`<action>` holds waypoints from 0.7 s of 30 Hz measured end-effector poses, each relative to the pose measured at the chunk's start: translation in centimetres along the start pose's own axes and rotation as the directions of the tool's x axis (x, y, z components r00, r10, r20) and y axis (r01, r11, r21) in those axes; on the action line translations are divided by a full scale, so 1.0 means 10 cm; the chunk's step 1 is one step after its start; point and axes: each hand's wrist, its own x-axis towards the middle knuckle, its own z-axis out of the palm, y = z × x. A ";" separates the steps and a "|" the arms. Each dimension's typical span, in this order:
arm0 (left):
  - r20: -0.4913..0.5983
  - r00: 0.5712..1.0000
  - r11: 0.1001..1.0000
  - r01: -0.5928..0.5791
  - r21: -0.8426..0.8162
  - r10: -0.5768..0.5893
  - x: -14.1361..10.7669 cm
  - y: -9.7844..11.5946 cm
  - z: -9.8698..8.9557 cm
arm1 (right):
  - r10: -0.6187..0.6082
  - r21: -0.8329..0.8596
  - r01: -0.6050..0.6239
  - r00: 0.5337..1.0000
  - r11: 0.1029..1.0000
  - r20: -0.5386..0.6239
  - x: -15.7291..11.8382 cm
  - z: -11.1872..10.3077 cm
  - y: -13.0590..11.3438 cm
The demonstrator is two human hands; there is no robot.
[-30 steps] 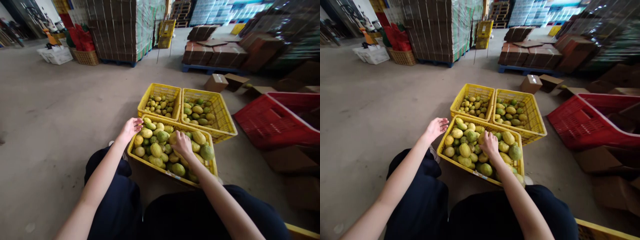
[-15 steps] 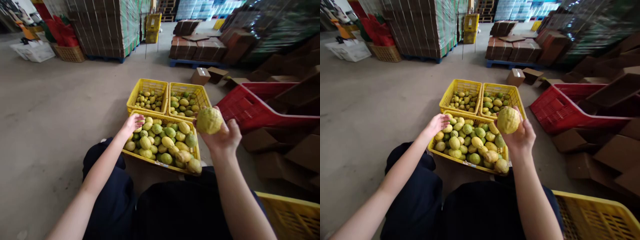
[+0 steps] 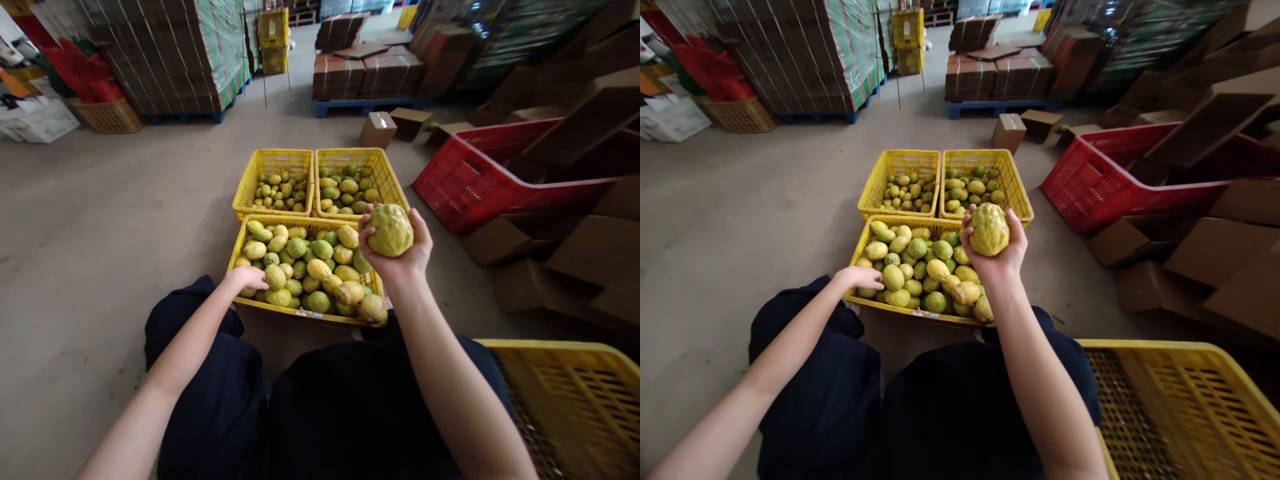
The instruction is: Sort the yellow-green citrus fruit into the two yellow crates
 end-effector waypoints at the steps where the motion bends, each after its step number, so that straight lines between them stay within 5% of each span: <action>1: -0.006 1.000 0.997 0.026 -0.069 -0.027 0.01 -0.04 0.05 | -0.018 -0.016 0.018 1.000 1.000 -0.004 0.00 -0.01 -0.01; 6: -0.074 0.994 0.963 0.058 -0.262 -0.080 0.05 -0.06 0.17 | -0.046 -0.052 0.044 0.998 0.998 -0.042 0.03 -0.04 0.00; 9: -0.087 0.996 0.999 -0.019 -0.039 0.015 0.04 0.08 0.24 | -0.012 -0.028 0.011 0.999 1.000 -0.051 0.04 -0.04 0.02; 14: 0.199 0.957 0.855 -0.278 0.437 0.210 -0.01 0.27 0.41 | 0.027 0.026 -0.024 0.992 0.999 -0.126 0.03 0.02 0.04; 21: 0.140 0.986 0.862 -0.149 0.484 0.091 -0.03 0.09 0.23 | 0.011 -0.005 -0.012 0.995 1.000 -0.101 0.03 0.01 0.04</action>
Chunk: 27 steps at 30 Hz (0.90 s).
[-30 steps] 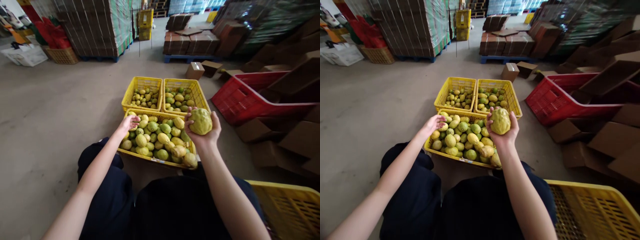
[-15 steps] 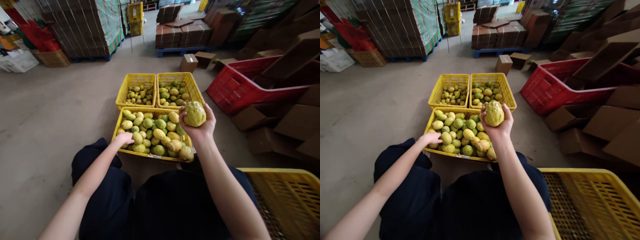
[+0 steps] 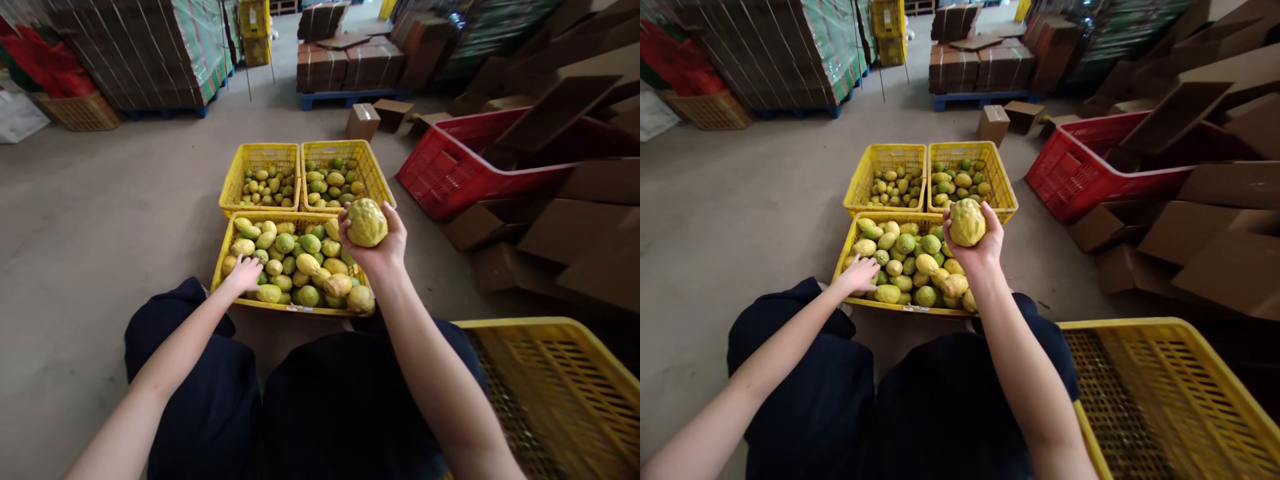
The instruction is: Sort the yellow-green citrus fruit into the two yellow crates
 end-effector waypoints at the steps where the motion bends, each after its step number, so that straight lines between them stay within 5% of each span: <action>1: 0.001 0.999 0.999 0.044 -0.013 -0.044 0.00 -0.04 -0.02 | 0.002 -0.006 -0.002 1.000 1.000 0.008 0.01 -0.01 0.00; 4: -0.043 0.992 0.993 0.116 -0.034 -0.117 0.03 -0.10 -0.05 | 0.013 -0.006 -0.013 1.000 1.000 0.019 0.03 -0.02 0.03; 8: -0.149 0.986 0.995 0.059 -0.076 -0.070 0.10 -0.01 0.00 | 0.037 0.016 -0.037 0.999 0.999 -0.017 0.04 -0.02 0.05; 16: -0.170 0.963 0.975 -0.193 0.114 0.211 0.33 0.28 0.23 | 0.051 -0.017 -0.052 0.997 0.999 -0.057 0.02 0.00 0.09; 27: -0.161 0.978 0.985 -0.115 0.128 0.135 0.59 0.36 0.30 | 0.047 -0.043 -0.054 0.987 0.998 -0.151 0.01 -0.10 0.09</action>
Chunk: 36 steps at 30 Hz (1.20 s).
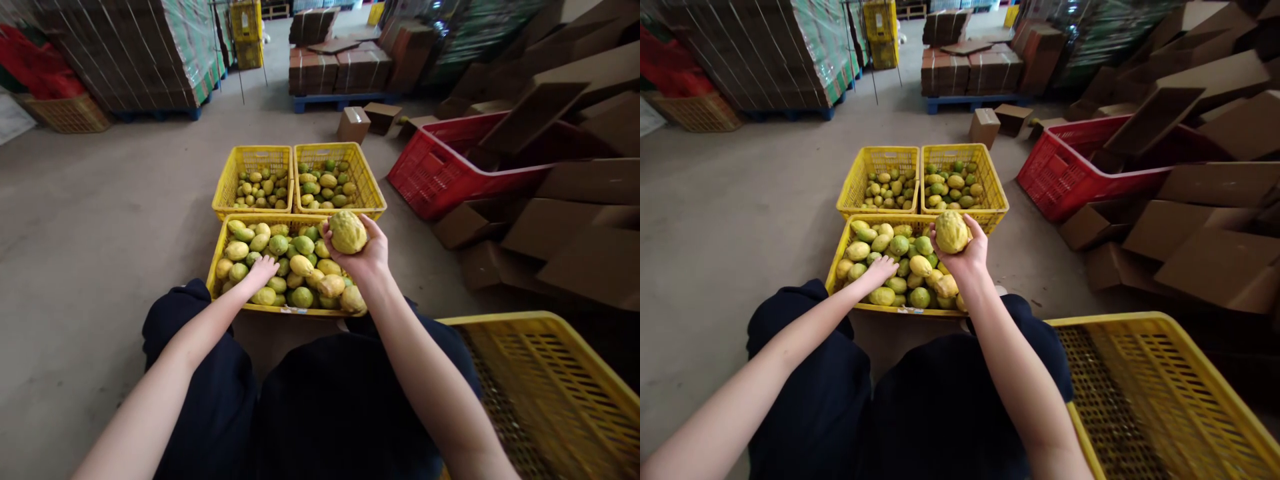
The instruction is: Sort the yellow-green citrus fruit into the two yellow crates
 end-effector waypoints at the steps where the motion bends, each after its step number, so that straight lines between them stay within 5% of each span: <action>1: 0.004 1.000 1.000 0.001 -0.002 -0.001 0.01 0.00 -0.01 | -0.002 -0.005 0.002 1.000 1.000 0.002 0.01 0.00 0.00; 11: 0.024 0.998 0.999 -0.052 -0.004 0.052 -0.03 -0.07 -0.08 | 0.052 0.017 -0.052 0.998 0.999 -0.043 -0.02 0.05 0.02; 18: 0.065 0.952 0.954 -0.299 0.008 0.298 -0.08 0.19 -0.01 | 0.063 0.003 -0.063 0.995 0.998 -0.082 -0.04 0.07 0.03; 22: 0.073 0.973 0.973 -0.225 0.058 0.220 -0.05 0.37 0.13 | 0.060 0.007 -0.060 0.987 0.998 -0.147 -0.08 0.11 0.02; 28: 0.097 0.987 0.986 -0.134 0.095 0.125 0.07 0.52 0.31 | 0.074 0.035 -0.071 0.993 0.997 -0.096 -0.06 0.06 0.00; 36: 0.104 0.978 0.975 -0.193 0.106 0.182 0.15 0.44 0.27 | 0.085 0.045 -0.079 0.987 0.996 -0.137 -0.10 0.11 -0.02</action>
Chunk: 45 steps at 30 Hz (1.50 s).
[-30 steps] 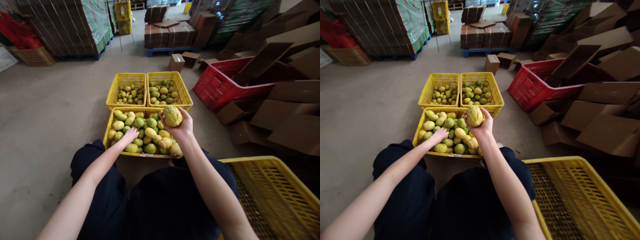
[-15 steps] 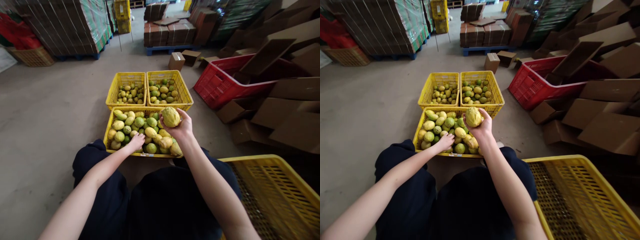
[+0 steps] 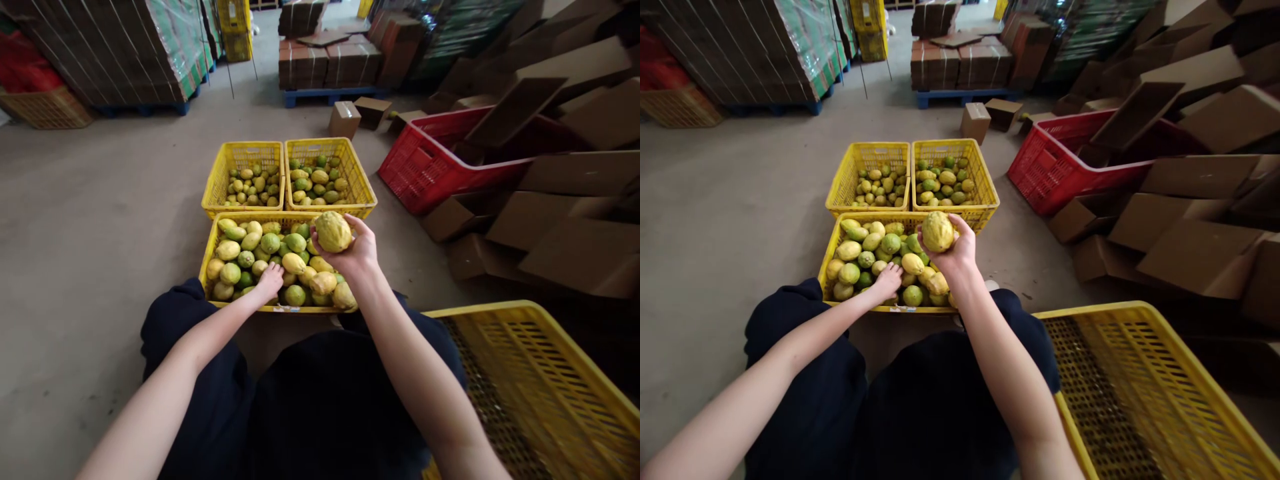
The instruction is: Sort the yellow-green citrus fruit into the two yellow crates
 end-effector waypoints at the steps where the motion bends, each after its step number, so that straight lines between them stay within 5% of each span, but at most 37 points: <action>1: 0.001 1.000 1.000 -0.012 -0.003 0.012 0.00 -0.02 -0.01 | 0.000 0.004 0.000 1.000 1.000 0.004 0.00 0.00 0.00; 13: -0.057 0.985 0.986 -0.164 -0.031 0.162 -0.13 -0.28 -0.21 | -0.035 -0.042 0.034 0.999 0.999 -0.011 -0.02 0.03 -0.02; 19: -0.059 0.997 0.999 -0.041 -0.018 0.040 -0.27 -0.19 -0.22 | 0.002 -0.047 0.000 0.999 0.999 0.046 0.09 -0.05 0.04; 26: -0.039 0.999 1.000 -0.005 -0.004 0.004 -0.27 0.02 -0.19 | -0.002 -0.119 -0.006 0.997 0.993 -0.074 0.02 0.01 0.08; 30: -0.029 0.999 0.998 0.025 -0.049 -0.027 -0.25 0.01 -0.35 | 0.000 -0.138 -0.013 0.996 0.990 -0.093 0.01 0.05 0.09; 33: -0.115 0.983 0.955 0.109 -0.275 -0.145 -0.27 -0.10 -0.59 | -0.023 -0.151 0.010 0.996 0.988 -0.085 0.02 0.07 0.10; 36: -0.286 0.886 0.714 0.070 -0.697 -0.365 -0.37 -0.32 -0.89 | -0.071 -0.138 0.061 0.995 0.989 -0.068 0.05 0.07 0.10; 39: -0.259 0.783 0.160 -0.204 -0.966 -0.566 -0.54 -0.53 -1.15 | -0.122 -0.107 0.119 0.992 0.987 -0.017 0.08 0.06 0.13; 42: -0.163 0.807 -0.302 -0.389 -0.870 -0.567 -0.69 -0.56 -1.29 | -0.142 -0.124 0.146 0.989 0.982 0.040 0.11 0.05 0.21; 45: -0.164 0.852 -0.440 -0.411 -0.798 -0.497 -0.73 -0.44 -1.35 | -0.215 -0.147 0.225 0.973 0.963 0.080 0.15 0.04 0.34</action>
